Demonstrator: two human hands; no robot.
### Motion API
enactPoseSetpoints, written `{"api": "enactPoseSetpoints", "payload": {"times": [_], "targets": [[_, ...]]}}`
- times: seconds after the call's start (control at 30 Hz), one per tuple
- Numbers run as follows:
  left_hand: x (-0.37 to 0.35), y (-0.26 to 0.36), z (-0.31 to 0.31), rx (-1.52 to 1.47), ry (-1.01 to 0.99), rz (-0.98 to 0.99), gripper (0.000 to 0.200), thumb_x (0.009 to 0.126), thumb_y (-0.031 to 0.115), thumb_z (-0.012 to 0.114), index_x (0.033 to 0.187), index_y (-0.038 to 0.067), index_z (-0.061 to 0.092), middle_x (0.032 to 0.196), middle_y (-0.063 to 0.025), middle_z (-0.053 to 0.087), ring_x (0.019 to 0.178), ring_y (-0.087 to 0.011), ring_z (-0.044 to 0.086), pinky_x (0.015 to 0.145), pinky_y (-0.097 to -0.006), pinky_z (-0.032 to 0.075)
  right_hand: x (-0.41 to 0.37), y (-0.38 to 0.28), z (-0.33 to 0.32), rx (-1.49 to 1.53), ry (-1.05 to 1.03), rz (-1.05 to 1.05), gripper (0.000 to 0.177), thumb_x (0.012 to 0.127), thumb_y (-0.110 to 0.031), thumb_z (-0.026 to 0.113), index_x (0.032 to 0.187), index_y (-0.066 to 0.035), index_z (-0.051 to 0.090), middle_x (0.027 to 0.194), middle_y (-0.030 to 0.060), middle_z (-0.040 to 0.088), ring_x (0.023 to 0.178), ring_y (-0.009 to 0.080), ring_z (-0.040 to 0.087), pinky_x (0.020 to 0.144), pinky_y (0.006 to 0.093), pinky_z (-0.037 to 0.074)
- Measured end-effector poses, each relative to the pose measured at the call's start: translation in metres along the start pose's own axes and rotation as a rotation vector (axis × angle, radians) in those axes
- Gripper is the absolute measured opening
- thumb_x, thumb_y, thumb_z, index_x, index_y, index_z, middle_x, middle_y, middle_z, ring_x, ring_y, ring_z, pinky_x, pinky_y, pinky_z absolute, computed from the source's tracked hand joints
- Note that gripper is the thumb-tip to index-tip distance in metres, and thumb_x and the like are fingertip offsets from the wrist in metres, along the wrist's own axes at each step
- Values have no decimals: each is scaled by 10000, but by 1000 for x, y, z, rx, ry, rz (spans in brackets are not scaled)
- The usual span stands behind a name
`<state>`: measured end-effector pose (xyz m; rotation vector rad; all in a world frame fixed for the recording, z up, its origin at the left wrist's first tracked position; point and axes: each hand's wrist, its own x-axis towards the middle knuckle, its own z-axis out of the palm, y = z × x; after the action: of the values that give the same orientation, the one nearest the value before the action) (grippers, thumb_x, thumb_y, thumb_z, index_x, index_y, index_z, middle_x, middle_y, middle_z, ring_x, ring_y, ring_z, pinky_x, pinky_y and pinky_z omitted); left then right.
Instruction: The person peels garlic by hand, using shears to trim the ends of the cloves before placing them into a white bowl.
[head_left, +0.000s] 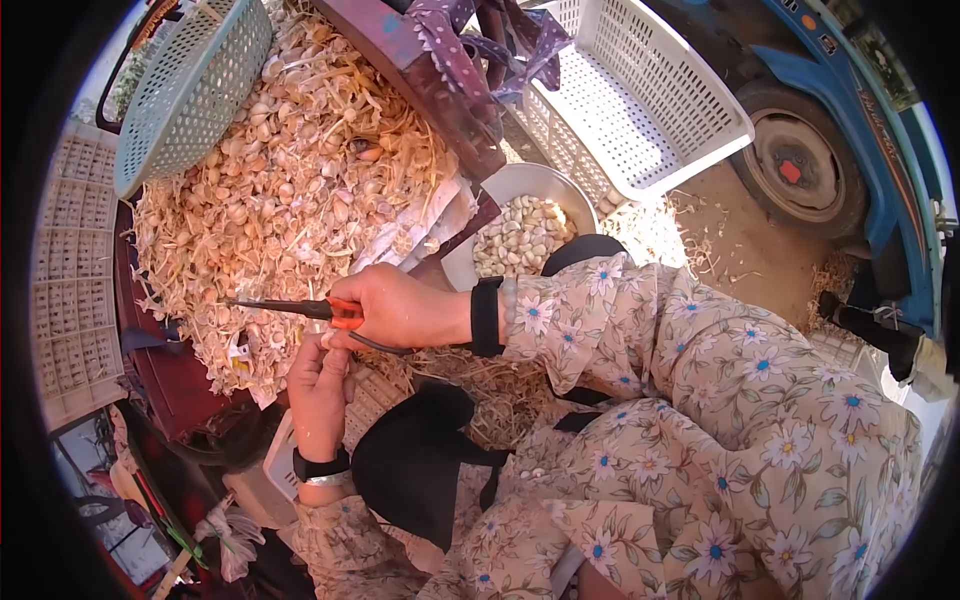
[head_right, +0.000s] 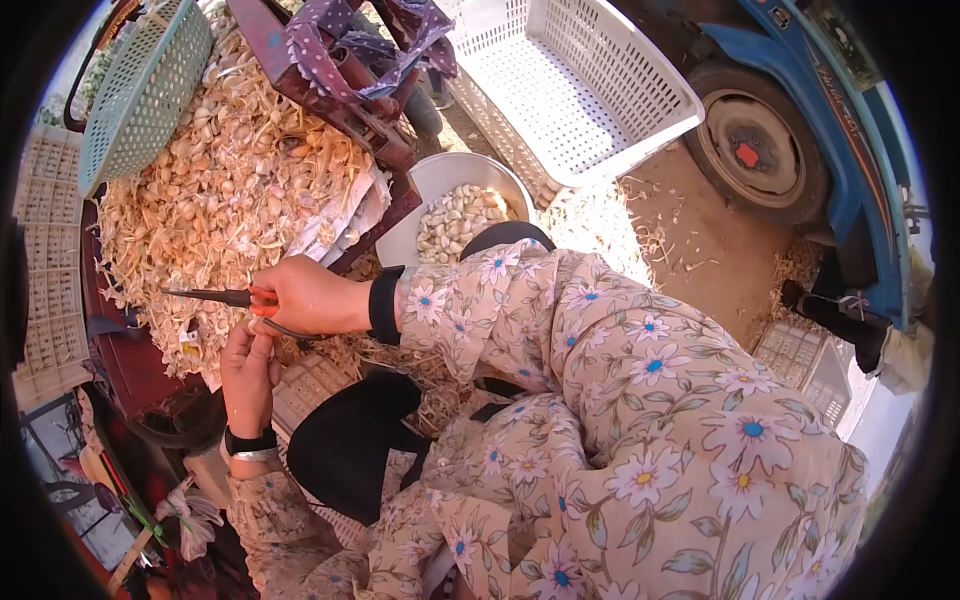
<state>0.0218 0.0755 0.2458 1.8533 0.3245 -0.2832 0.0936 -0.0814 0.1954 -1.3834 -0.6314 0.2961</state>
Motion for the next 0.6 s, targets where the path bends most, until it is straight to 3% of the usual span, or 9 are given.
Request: {"api": "enactPoseSetpoints", "payload": {"times": [0.2, 0.37, 0.47, 0.6], "targets": [[-24, 4, 23, -246, 177, 116, 316, 861, 105, 563, 1146, 26, 452, 802, -21, 548, 521, -23, 411, 431, -141, 296, 0, -1, 3, 539, -214, 254, 136, 794, -94, 641, 808, 8, 553, 663, 50, 593, 582, 98, 584, 535, 213, 474], [-30, -3, 37, -277, 268, 221, 399, 876, 106, 536, 1248, 32, 410, 790, -24, 547, 504, -20, 392, 420, -140, 286, -3, -4, 4, 709, -211, 356, 182, 812, -167, 632, 815, -2, 555, 622, 44, 570, 528, 93, 550, 471, 220, 436], [-31, -7, 34, -380, 192, 236, 427, 873, 125, 546, 1263, 34, 401, 794, -33, 537, 501, -27, 388, 419, -144, 294, -3, -10, 0, 720, -239, 409, 195, 817, -188, 623, 819, -3, 561, 600, 37, 555, 495, 91, 520, 450, 222, 415], [-31, 3, 34, -603, 211, 121, 318, 873, 145, 550, 1159, 40, 460, 771, -56, 538, 482, -46, 399, 411, -156, 303, -2, -9, -2, 692, -290, 419, 190, 811, -182, 628, 822, -3, 568, 583, 28, 542, 480, 88, 507, 440, 222, 405]]}}
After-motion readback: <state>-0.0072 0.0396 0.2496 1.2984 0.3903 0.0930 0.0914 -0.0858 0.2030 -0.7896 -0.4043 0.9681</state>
